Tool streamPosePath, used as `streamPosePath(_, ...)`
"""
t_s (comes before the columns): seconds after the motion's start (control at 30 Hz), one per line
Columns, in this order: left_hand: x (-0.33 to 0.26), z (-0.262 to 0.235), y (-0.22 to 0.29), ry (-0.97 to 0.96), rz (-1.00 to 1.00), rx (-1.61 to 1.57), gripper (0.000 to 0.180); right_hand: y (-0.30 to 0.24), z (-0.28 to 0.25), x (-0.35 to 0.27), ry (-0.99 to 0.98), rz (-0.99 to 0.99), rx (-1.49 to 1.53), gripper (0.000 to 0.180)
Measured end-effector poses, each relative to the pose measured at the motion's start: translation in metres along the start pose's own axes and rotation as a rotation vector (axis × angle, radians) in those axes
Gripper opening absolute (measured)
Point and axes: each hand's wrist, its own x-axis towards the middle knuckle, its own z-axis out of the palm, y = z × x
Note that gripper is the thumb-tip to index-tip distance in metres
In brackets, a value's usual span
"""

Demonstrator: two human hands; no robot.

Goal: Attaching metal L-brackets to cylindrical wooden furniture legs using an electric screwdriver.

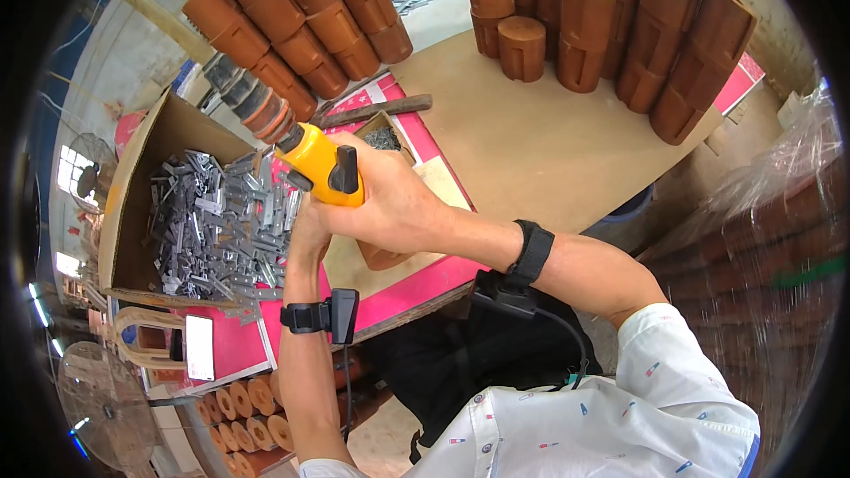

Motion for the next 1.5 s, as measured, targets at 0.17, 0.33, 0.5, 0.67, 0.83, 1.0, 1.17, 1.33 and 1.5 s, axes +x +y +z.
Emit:
streamPosePath(0.17,0.005,-0.002,-0.009,-0.021,-0.004,0.111,0.038,-0.004,0.001,0.0,0.045,0.09,0.092,0.047)
streamPosePath(0.33,0.001,0.0,-0.003,-0.123,-0.026,0.156,0.047,-0.007,0.003,-0.002,0.104,0.023,0.037,0.045)
streamPosePath(0.5,-0.013,0.005,0.004,-0.1,0.064,0.337,0.059,-0.003,0.002,0.0,0.129,0.028,0.021,0.044)
streamPosePath(0.67,-0.013,0.004,0.004,-0.089,0.034,0.354,0.056,-0.003,0.002,0.001,0.137,0.013,0.053,0.043)
streamPosePath(0.83,-0.003,-0.022,-0.01,0.397,0.089,0.502,0.035,-0.012,-0.008,-0.004,-0.006,0.011,-0.048,0.042)
streamPosePath(1.0,0.025,-0.044,-0.017,0.153,0.354,0.969,0.024,-0.02,-0.015,-0.003,0.025,-0.016,0.08,0.04)
streamPosePath(1.17,0.065,-0.047,-0.03,-0.05,0.183,1.034,0.021,-0.02,-0.031,0.004,0.054,-0.072,-0.049,0.041)
streamPosePath(1.33,0.075,-0.031,-0.028,-0.058,-0.083,0.978,0.017,-0.016,-0.048,0.007,0.126,-0.112,-0.08,0.042)
streamPosePath(1.5,0.063,-0.015,-0.015,0.078,-0.06,0.961,0.017,-0.018,-0.052,0.01,0.119,-0.058,-0.096,0.04)
